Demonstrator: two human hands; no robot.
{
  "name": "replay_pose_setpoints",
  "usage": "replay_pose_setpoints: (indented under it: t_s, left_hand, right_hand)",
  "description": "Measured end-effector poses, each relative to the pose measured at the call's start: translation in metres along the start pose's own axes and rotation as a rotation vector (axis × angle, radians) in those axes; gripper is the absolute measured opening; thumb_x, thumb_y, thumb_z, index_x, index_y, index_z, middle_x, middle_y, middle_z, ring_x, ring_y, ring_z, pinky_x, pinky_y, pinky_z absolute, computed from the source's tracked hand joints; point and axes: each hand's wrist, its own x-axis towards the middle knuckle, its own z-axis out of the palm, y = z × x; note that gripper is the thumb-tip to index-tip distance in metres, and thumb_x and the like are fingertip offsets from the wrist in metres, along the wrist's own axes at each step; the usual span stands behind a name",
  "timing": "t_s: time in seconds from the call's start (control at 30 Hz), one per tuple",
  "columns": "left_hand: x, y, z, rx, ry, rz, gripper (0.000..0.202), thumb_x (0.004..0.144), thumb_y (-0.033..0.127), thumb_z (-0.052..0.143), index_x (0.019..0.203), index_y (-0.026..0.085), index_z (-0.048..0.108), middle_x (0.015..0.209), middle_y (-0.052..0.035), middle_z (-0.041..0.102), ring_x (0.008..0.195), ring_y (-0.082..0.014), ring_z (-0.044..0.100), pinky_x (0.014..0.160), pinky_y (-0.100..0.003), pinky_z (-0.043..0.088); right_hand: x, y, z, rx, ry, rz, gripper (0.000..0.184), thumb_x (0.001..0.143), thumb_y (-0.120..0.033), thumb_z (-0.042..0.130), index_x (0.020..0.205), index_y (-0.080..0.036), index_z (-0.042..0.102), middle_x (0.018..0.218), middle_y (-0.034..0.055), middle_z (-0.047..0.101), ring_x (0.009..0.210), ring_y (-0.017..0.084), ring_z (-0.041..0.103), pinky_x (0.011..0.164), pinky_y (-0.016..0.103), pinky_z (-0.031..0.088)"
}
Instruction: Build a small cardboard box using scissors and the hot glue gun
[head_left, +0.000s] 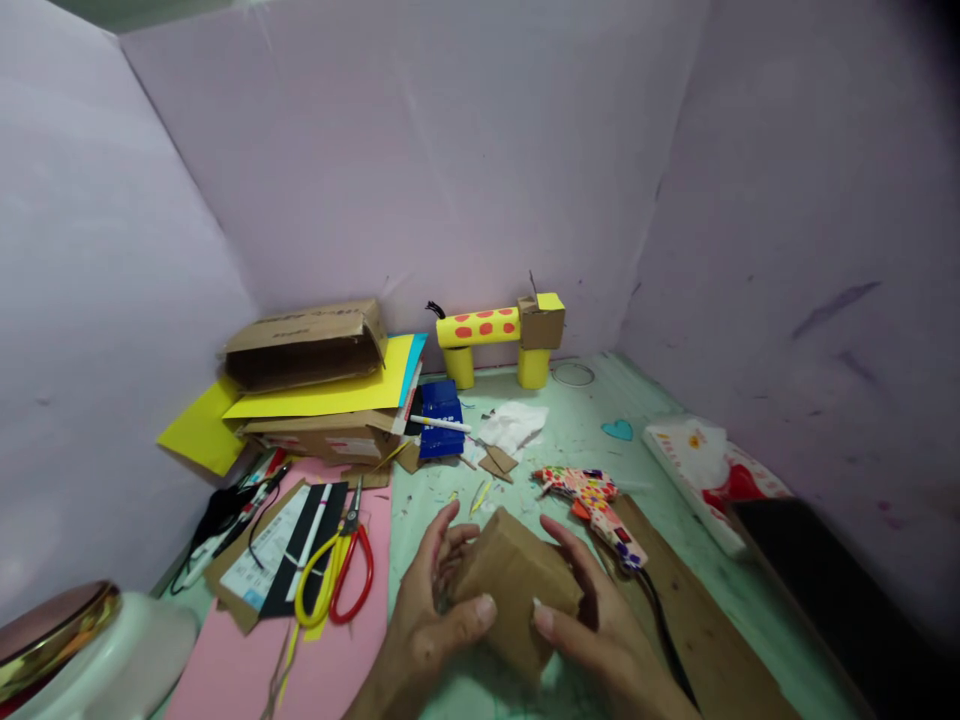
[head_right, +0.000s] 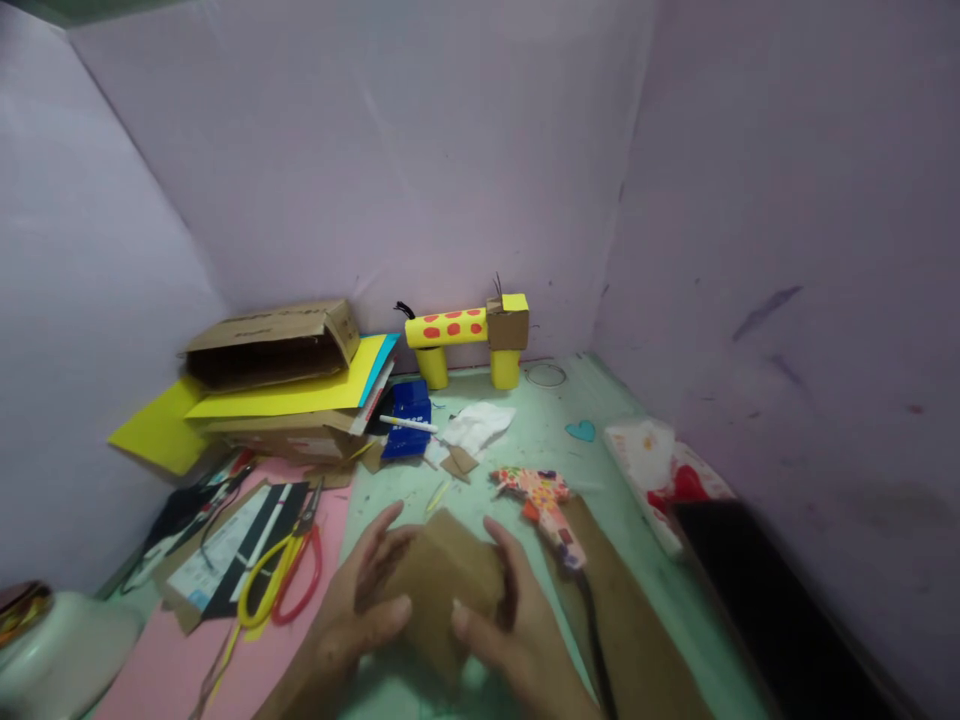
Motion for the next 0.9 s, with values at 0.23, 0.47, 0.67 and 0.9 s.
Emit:
replay_pose_setpoints:
  t_s: [0.23,0.47,0.67,0.9]
  left_hand:
    - [0.000,0.005,0.008,-0.100,0.133,-0.197,0.082,0.054,0.027,0.077,0.128,0.019,0.045,0.106,-0.0081,0.061,0.107,-0.0307,0.057,0.091,-0.040,0.042]
    - [-0.001,0.015,0.003,0.039,0.005,-0.155,0.091,0.043,0.016,0.075,0.128,0.021,0.045,0.103,-0.0040,0.057,0.099,-0.0269,0.057,0.083,-0.033,0.043]
    - [-0.014,0.020,0.012,0.340,-0.140,-0.037,0.107,0.063,0.034,0.075,0.147,0.022,0.010,0.150,-0.0152,0.029,0.137,-0.0320,0.031,0.110,-0.041,0.027]
    - [-0.010,0.017,0.011,0.376,-0.122,-0.069,0.100,0.064,0.032,0.071,0.145,0.011,0.015,0.147,-0.0209,0.037,0.133,-0.0318,0.039,0.109,-0.040,0.031]
  right_hand:
    - [0.005,-0.003,-0.003,0.036,-0.011,0.044,0.095,0.052,-0.056,0.083,0.131,-0.019,0.045,0.122,0.0158,0.060,0.109,0.035,0.061,0.093,0.046,0.046]
    - [0.009,-0.011,-0.017,-0.096,-0.311,0.020,0.090,0.061,-0.055,0.079,0.133,-0.022,0.037,0.126,0.0168,0.056,0.118,0.034,0.055,0.098,0.046,0.042]
    - [0.004,-0.024,-0.019,-0.306,-0.282,-0.138,0.085,0.062,-0.047,0.080,0.131,-0.025,0.038,0.133,0.0140,0.052,0.125,0.033,0.049,0.101,0.042,0.039]
    - [0.010,-0.015,-0.020,-0.369,-0.232,-0.118,0.081,0.057,-0.017,0.070,0.130,-0.023,0.036,0.134,0.0146,0.051,0.123,0.031,0.051,0.102,0.043,0.039]
